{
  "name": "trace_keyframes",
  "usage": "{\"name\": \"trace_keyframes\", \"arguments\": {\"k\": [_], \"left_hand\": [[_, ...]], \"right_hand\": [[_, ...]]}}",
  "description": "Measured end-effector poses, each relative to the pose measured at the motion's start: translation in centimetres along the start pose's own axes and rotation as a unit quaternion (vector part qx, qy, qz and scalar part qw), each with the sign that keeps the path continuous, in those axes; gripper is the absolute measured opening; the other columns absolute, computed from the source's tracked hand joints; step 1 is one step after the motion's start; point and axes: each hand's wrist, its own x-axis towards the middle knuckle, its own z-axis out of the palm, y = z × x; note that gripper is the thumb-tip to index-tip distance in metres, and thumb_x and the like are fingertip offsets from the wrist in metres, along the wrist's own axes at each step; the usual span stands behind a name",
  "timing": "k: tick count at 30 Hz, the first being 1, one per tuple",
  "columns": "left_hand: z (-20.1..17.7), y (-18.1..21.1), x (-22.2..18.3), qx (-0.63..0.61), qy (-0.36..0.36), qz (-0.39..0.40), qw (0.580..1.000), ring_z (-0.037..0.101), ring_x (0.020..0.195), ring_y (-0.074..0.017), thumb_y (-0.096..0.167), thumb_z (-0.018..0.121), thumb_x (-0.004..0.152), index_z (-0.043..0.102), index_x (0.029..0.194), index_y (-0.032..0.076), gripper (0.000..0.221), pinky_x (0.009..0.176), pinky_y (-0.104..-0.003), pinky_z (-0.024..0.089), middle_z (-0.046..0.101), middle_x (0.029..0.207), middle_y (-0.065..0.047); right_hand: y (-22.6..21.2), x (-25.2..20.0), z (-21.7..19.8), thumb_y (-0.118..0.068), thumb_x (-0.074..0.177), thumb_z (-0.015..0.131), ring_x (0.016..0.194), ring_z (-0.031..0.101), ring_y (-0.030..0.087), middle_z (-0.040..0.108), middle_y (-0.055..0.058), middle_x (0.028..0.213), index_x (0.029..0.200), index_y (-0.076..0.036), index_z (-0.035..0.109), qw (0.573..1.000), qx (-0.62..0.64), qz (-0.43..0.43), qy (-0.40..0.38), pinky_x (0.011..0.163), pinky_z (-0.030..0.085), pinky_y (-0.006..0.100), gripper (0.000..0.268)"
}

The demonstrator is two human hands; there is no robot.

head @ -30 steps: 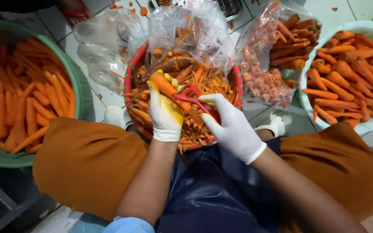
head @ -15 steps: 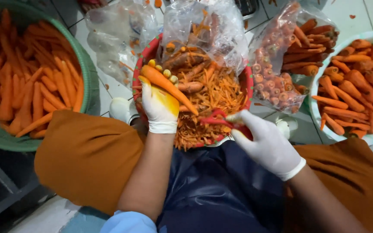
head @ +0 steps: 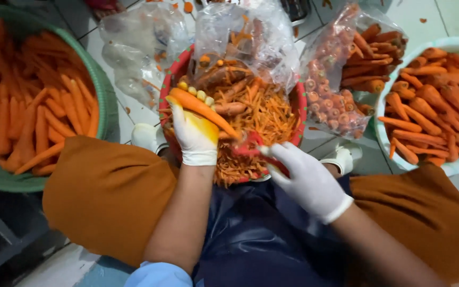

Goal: Peeling carrots using a manual peeler while sitting on the floor surrounded by baskets of carrots.

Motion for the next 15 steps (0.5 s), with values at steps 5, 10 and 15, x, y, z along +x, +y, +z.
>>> {"name": "trace_keyframes", "arguments": {"k": [5, 10, 15], "left_hand": [[1.1, 0.7, 0.2, 0.002, -0.015, 0.014, 1.0, 0.062, 0.081, -0.0185, 0.045, 0.049, 0.092, 0.053, 0.119, 0.012, 0.043, 0.073, -0.028, 0.053, 0.062, 0.093, -0.004], [3.2, -0.3, -1.1, 0.028, -0.032, -0.034, 0.999, 0.056, 0.073, -0.0158, 0.045, 0.049, 0.092, 0.049, 0.124, 0.014, 0.043, 0.065, -0.025, 0.049, 0.056, 0.085, -0.002], [1.5, -2.5, -1.3, 0.014, 0.039, -0.048, 0.998, 0.062, 0.08, -0.0201, 0.043, 0.054, 0.09, 0.056, 0.116, 0.008, 0.043, 0.071, -0.03, 0.053, 0.062, 0.093, -0.007]], "right_hand": [[0.2, -0.6, -2.3, -0.025, 0.077, 0.064, 0.098, 0.06, 0.038, 0.064, 0.016, 0.1, 0.108, -0.018, 0.057, 0.999, 0.007, 0.033, -0.025, 0.083, 0.049, 0.049, 0.032], [-2.1, 0.8, -4.0, -0.024, 0.079, 0.061, 0.097, 0.062, 0.032, 0.068, 0.009, 0.096, 0.109, -0.026, 0.06, 0.991, 0.093, 0.095, 0.018, 0.081, 0.048, 0.045, 0.03], [-2.5, 2.6, -1.5, -0.02, 0.081, 0.061, 0.104, 0.06, 0.032, 0.065, 0.009, 0.108, 0.118, -0.022, 0.055, 0.984, 0.165, 0.016, 0.061, 0.088, 0.046, 0.043, 0.037]]}}
